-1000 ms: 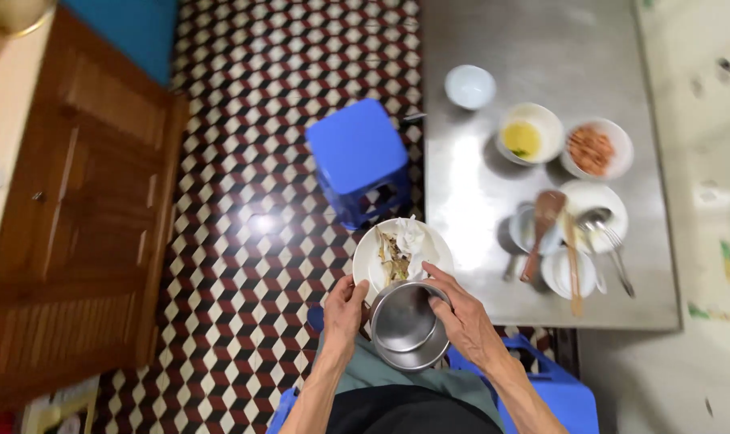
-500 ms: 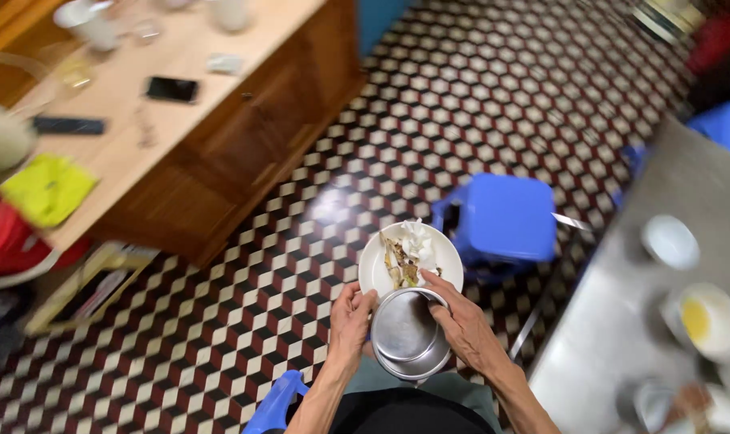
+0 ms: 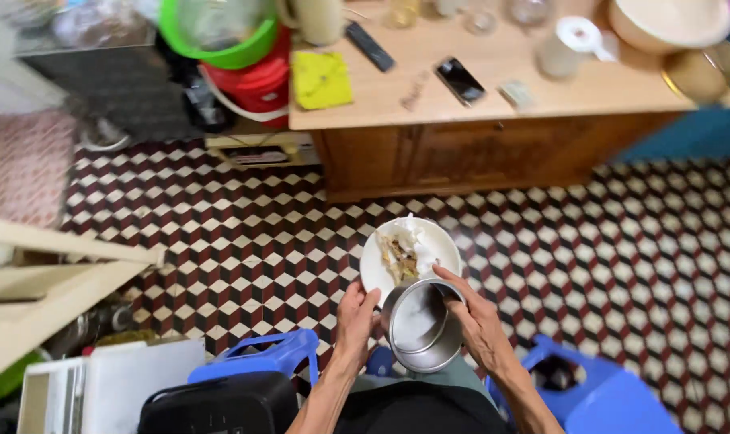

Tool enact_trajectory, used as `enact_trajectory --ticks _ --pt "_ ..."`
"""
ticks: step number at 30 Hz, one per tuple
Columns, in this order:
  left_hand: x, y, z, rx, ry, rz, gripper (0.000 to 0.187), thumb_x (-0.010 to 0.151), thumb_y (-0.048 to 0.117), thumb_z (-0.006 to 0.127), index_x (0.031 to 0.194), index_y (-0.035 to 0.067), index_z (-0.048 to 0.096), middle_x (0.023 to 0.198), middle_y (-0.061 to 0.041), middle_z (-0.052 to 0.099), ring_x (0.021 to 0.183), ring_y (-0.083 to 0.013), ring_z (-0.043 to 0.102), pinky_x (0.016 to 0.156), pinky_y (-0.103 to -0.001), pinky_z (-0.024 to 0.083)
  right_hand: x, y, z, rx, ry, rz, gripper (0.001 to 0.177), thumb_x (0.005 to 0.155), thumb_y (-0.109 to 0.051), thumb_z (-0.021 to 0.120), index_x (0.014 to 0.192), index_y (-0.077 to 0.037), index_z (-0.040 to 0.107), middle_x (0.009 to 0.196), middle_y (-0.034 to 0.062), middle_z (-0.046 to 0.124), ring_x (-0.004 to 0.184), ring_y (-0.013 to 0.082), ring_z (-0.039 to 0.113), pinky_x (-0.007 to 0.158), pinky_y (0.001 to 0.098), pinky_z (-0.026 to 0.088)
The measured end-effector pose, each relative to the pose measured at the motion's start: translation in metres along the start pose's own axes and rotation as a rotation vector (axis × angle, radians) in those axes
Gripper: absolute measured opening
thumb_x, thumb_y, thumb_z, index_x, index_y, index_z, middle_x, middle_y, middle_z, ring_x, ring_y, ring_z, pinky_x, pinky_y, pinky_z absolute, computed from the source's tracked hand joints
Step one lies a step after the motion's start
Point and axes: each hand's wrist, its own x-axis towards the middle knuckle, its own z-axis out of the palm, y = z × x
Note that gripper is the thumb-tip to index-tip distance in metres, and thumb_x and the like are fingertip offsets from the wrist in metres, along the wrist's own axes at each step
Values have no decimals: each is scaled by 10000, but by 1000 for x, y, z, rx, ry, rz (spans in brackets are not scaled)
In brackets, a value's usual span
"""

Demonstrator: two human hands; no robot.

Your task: Clear used dishes from a dining table and wipe the table surface clean.

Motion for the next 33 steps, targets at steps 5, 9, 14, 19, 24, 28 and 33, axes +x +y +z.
enact_trajectory --ticks 5,9,14,19,24,28,33 --pt "25 33 -9 -122 248 17 410 944 146 580 1342 52 557 1071 -73 745 836 -170 726 671 -310 606 83 -4 -6 -49 -55 121 429 999 -186 497 1384 -46 624 1217 109 714 1125 196 630 1012 330 469" --pt "51 22 -32 -231 383 140 358 957 148 590 1295 42 648 1132 -63 723 959 -170 700 785 -386 613 152 -7 -2 -260 -69 292 455 1108 -282 431 1461 -105 657 933 175 698 743 316 536 698 448 504" --pt "46 63 -51 -315 550 164 349 974 170 586 1297 48 632 1183 -59 715 1030 -168 716 866 -366 637 219 -32 45 -205 -118 92 437 1001 -288 497 1352 -69 635 947 107 702 866 188 618 803 313 503" --pt "78 68 -116 -485 694 192 378 953 160 616 1312 44 621 1194 -94 711 1008 -219 722 845 -386 633 280 -44 119 -212 -241 44 431 1015 -302 493 1343 -59 631 1043 130 706 924 210 615 838 323 507" --pt "119 102 -211 -598 783 307 436 937 146 657 1338 -2 569 1111 -166 681 991 -277 706 875 -445 667 345 -73 220 -231 -313 60 480 981 -337 505 1385 -98 605 1164 112 714 1064 226 640 949 331 474" --pt "123 175 -275 -606 833 402 437 933 154 649 1317 -26 543 1173 -112 680 1043 -255 696 867 -441 635 392 -103 306 -236 -372 99 520 983 -399 504 1408 -110 586 1180 110 703 1057 233 628 922 358 479" --pt "130 267 -348 -570 873 361 445 905 153 604 1333 44 543 1193 -120 680 1077 -243 701 870 -430 642 429 -169 403 -48 -393 162 584 995 -484 500 1369 -46 598 1101 114 637 970 215 622 822 348 526"
